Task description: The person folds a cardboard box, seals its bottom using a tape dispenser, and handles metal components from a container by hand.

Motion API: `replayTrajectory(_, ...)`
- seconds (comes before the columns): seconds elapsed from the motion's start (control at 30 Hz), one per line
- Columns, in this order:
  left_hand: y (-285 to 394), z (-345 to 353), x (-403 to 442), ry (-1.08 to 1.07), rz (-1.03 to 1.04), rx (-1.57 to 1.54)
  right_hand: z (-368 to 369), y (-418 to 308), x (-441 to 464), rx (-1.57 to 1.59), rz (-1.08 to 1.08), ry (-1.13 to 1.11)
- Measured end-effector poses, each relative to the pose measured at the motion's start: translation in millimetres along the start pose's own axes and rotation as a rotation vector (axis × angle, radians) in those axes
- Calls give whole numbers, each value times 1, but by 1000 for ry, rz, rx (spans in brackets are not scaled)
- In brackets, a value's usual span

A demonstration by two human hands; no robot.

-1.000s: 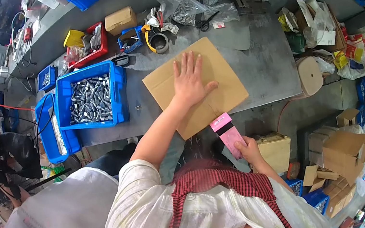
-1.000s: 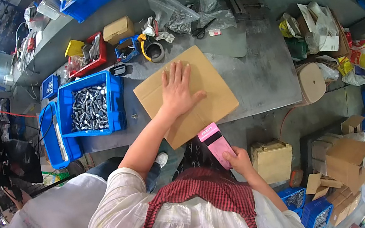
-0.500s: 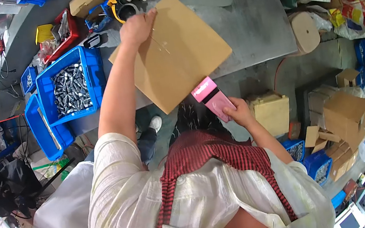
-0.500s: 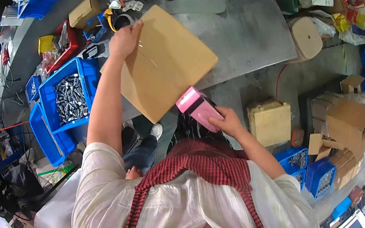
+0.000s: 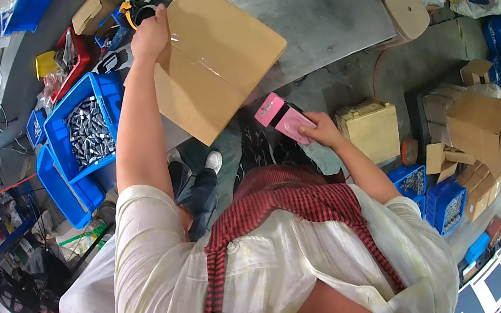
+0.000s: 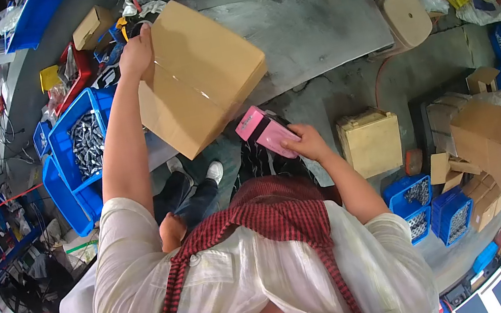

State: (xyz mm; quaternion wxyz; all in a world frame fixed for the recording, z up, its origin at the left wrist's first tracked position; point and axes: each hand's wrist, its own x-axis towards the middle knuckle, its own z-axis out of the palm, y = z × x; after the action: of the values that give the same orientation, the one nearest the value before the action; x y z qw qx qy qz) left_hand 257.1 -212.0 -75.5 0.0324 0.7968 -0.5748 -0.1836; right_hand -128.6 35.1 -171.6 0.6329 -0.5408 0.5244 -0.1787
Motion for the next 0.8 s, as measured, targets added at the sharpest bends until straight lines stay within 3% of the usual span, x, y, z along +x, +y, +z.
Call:
replayTrajectory(0.17, 3, -1, 3, 34, -46, 14, 3, 1, -2, 6, -69, 20)
replayTrajectory(0.27, 3, -2, 5, 29, -45, 29, 1, 7, -2, 85, 20, 24)
replayTrajectory(0.37, 1, 1, 7, 16, -57, 12, 4, -4, -4, -51, 86, 46)
replayTrajectory(0.43, 4, 0, 6, 19, -41, 1, 9, -45, 14, -292, 203, 24)
replayTrajectory(0.63, 4, -2, 0, 10, -33, -20, 17, -109, 25, -469, 378, 41)
replayTrajectory(0.8, 6, -2, 1, 1, -66, -41, 34, -143, 40, -485, 398, 62)
